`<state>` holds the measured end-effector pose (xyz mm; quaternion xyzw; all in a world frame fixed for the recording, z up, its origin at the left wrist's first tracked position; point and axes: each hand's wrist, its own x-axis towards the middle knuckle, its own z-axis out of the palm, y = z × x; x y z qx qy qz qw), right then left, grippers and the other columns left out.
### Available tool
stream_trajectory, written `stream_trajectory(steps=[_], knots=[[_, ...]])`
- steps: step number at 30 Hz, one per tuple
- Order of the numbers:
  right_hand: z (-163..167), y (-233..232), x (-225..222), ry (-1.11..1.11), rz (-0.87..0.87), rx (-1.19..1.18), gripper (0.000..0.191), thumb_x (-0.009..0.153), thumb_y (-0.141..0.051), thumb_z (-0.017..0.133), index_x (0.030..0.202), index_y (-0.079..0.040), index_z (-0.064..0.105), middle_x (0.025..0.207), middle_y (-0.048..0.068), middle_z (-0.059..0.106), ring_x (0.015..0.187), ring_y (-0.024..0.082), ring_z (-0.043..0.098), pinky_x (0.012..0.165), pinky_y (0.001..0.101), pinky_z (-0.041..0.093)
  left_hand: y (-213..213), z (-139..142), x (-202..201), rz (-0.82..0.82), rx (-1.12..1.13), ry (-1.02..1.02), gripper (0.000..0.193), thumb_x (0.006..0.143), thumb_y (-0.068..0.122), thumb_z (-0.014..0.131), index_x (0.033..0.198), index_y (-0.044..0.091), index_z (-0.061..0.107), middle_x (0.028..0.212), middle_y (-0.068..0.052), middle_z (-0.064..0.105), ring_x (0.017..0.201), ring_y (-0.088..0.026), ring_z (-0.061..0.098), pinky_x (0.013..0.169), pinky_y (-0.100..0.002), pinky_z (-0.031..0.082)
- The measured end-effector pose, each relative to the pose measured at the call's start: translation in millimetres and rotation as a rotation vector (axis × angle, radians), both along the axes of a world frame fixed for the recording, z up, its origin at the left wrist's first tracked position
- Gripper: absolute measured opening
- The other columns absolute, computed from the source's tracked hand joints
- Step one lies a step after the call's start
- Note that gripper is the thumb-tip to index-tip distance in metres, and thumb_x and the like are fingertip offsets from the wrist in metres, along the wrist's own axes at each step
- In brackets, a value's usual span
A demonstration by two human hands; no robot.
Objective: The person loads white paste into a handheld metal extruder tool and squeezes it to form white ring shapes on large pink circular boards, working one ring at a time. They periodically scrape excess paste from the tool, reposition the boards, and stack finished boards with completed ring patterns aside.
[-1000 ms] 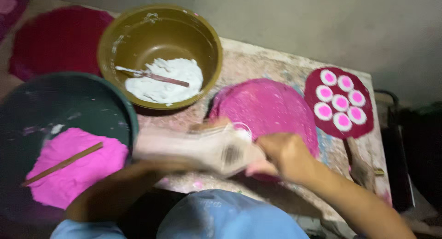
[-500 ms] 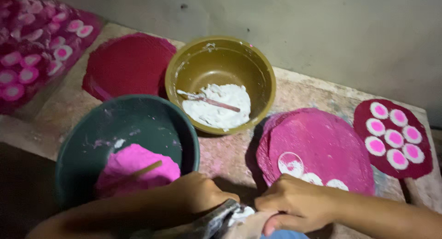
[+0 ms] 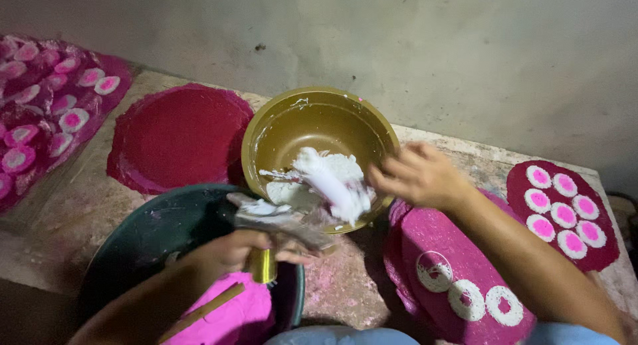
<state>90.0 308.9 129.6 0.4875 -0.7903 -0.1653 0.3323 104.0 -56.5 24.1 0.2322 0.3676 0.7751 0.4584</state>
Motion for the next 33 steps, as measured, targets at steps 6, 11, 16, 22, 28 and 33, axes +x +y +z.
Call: stream_trajectory(steps=[6, 11, 16, 22, 28, 33], knots=[[-87.5, -67.8, -74.0, -0.594, -0.354, -0.809, 0.059, 0.079, -0.006, 0.06, 0.138, -0.005, 0.051, 0.132, 0.022, 0.057, 0.114, 0.042, 0.06, 0.096, 0.0479, 0.051, 7.7, -60.5, -38.1, 0.533, -0.359, 0.024, 0.025, 0.089, 0.023, 0.069, 0.099, 0.0, 0.069, 0.076, -0.007, 0.064, 0.069, -0.017, 0.062, 0.064, -0.032, 0.051], [-149.5, -113.4, -70.8, -0.934, -0.665, -0.273, 0.029, 0.087, -0.03, 0.068, 0.108, -0.01, 0.068, 0.11, 0.019, 0.066, 0.1, 0.038, 0.066, 0.086, 0.0479, 0.054, -10.6, -86.1, -58.5, 0.629, -0.397, 0.064, 0.03, 0.089, 0.023, 0.068, 0.104, -0.004, 0.071, 0.08, -0.005, 0.065, 0.071, -0.016, 0.063, 0.066, -0.032, 0.053], [-140.0, -109.1, -68.5, -0.855, -0.626, -0.391, 0.028, 0.088, -0.035, 0.069, 0.1, -0.01, 0.071, 0.095, 0.019, 0.069, 0.086, 0.038, 0.069, 0.078, 0.0488, 0.057, -31.0, -89.7, -69.4, 0.682, -0.477, 0.033, 0.039, 0.088, 0.022, 0.064, 0.115, -0.005, 0.07, 0.086, -0.006, 0.069, 0.074, -0.018, 0.066, 0.069, -0.033, 0.055], [-150.8, -114.5, -63.0, -0.732, -0.574, -0.323, 0.03, 0.094, -0.029, 0.066, 0.109, -0.003, 0.063, 0.086, 0.019, 0.07, 0.081, 0.037, 0.071, 0.072, 0.0494, 0.058, -23.8, -80.5, -82.3, 0.643, -0.51, -0.056, 0.037, 0.09, 0.02, 0.064, 0.119, -0.002, 0.071, 0.086, -0.005, 0.067, 0.078, -0.015, 0.065, 0.075, -0.029, 0.053], [-149.4, -92.3, -70.9, -0.866, -0.574, -0.454, 0.028, 0.088, -0.017, 0.066, 0.112, -0.005, 0.058, 0.097, 0.019, 0.07, 0.079, 0.037, 0.07, 0.068, 0.0483, 0.057, -29.8, -80.0, -76.0, 0.679, -0.42, 0.044, 0.031, 0.091, 0.02, 0.069, 0.107, -0.006, 0.07, 0.084, -0.008, 0.065, 0.072, -0.018, 0.062, 0.068, -0.034, 0.051], [-113.6, -48.0, -48.2, -1.601, -0.769, -0.598, 0.031, 0.099, -0.027, 0.059, 0.129, -0.021, 0.054, 0.08, 0.003, 0.069, 0.058, 0.019, 0.052, 0.052, 0.0357, 0.041, -61.3, -84.7, -67.0, 0.699, -0.538, 0.056, 0.028, 0.084, 0.016, 0.068, 0.105, -0.002, 0.072, 0.086, -0.008, 0.067, 0.074, -0.018, 0.065, 0.07, -0.034, 0.054]])
